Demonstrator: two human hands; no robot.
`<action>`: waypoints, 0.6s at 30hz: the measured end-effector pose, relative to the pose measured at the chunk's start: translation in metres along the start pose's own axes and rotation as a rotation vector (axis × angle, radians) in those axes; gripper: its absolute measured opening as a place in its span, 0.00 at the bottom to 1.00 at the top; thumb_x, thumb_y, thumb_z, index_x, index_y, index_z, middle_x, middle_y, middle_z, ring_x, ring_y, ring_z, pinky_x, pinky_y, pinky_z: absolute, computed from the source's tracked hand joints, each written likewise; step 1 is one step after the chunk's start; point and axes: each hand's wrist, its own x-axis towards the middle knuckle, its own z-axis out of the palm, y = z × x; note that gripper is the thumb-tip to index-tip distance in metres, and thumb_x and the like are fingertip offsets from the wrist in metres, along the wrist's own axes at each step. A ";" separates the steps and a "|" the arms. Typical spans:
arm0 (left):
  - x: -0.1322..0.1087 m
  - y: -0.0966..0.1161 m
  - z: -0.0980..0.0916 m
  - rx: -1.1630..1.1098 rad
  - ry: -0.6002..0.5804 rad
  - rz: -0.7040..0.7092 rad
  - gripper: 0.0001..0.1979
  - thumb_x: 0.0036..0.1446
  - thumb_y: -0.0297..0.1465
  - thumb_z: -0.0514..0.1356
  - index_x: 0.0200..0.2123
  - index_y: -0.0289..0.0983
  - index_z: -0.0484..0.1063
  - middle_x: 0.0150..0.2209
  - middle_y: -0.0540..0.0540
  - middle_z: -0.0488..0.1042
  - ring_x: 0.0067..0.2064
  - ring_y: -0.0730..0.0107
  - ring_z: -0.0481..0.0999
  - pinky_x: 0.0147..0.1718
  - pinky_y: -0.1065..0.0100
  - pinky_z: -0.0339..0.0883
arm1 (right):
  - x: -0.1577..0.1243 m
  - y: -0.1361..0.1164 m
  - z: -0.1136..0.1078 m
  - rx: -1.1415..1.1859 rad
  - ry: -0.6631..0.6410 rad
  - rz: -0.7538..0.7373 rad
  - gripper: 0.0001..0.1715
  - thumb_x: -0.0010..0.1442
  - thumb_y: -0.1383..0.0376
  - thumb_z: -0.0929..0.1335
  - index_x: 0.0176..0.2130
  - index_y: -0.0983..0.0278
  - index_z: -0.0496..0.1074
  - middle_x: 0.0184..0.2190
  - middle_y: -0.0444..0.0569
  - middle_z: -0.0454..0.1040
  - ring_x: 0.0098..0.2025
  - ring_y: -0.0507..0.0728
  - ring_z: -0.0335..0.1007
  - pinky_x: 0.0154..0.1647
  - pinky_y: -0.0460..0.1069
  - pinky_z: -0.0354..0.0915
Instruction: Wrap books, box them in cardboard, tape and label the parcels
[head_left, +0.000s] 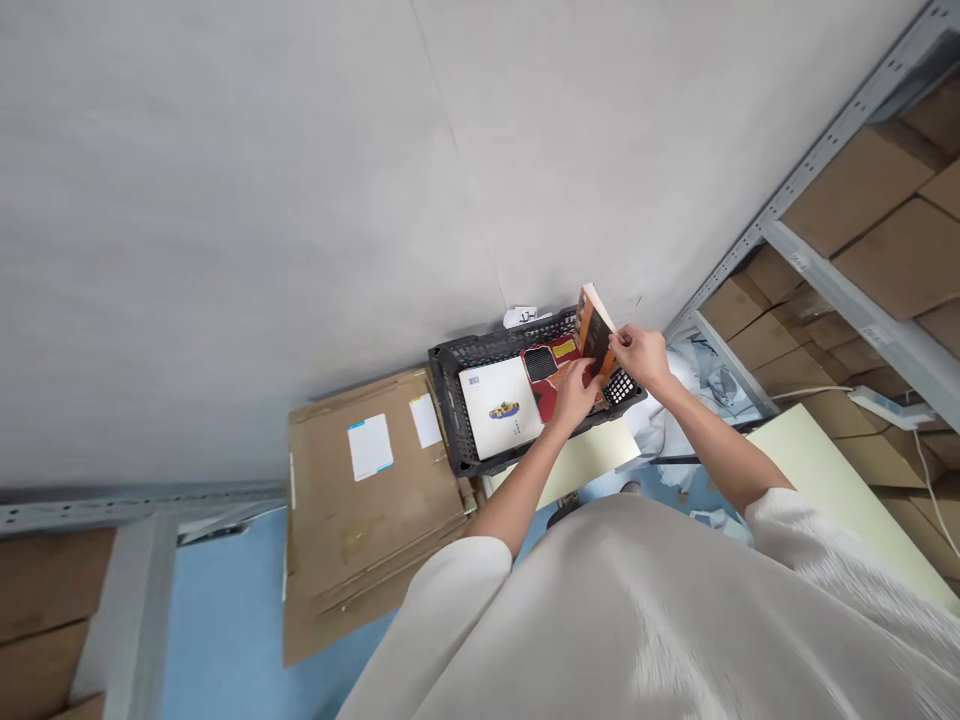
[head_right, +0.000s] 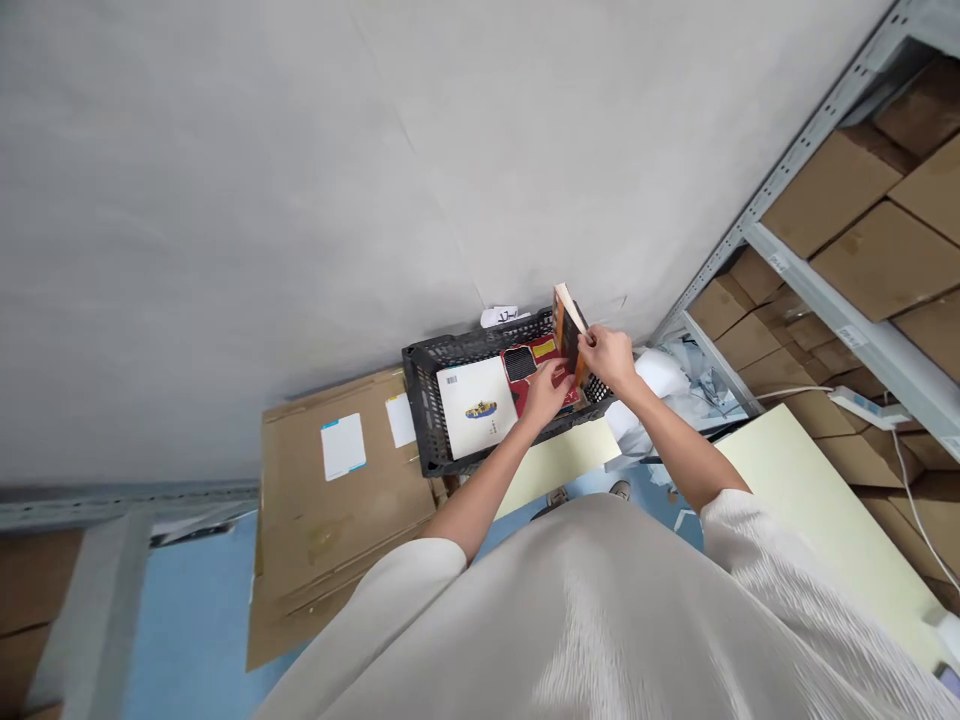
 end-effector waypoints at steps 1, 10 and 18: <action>0.002 0.007 0.003 0.016 0.003 0.042 0.16 0.66 0.28 0.66 0.56 0.40 0.75 0.57 0.38 0.79 0.62 0.54 0.78 0.64 0.52 0.72 | -0.002 -0.001 -0.008 0.029 0.035 0.005 0.14 0.67 0.58 0.69 0.34 0.62 0.79 0.30 0.51 0.81 0.33 0.59 0.75 0.38 0.49 0.62; 0.007 0.074 0.037 0.118 0.092 0.302 0.17 0.67 0.29 0.66 0.58 0.42 0.73 0.58 0.38 0.76 0.64 0.54 0.75 0.66 0.51 0.69 | -0.034 0.018 -0.098 0.382 0.261 0.175 0.18 0.64 0.52 0.70 0.32 0.63 0.79 0.25 0.45 0.78 0.30 0.56 0.75 0.38 0.49 0.67; -0.023 0.120 0.130 0.188 -0.052 0.445 0.13 0.70 0.33 0.65 0.56 0.41 0.77 0.54 0.38 0.81 0.59 0.53 0.80 0.62 0.53 0.73 | -0.101 0.108 -0.169 0.466 0.356 0.397 0.16 0.62 0.53 0.71 0.31 0.62 0.79 0.21 0.45 0.78 0.28 0.58 0.76 0.35 0.50 0.69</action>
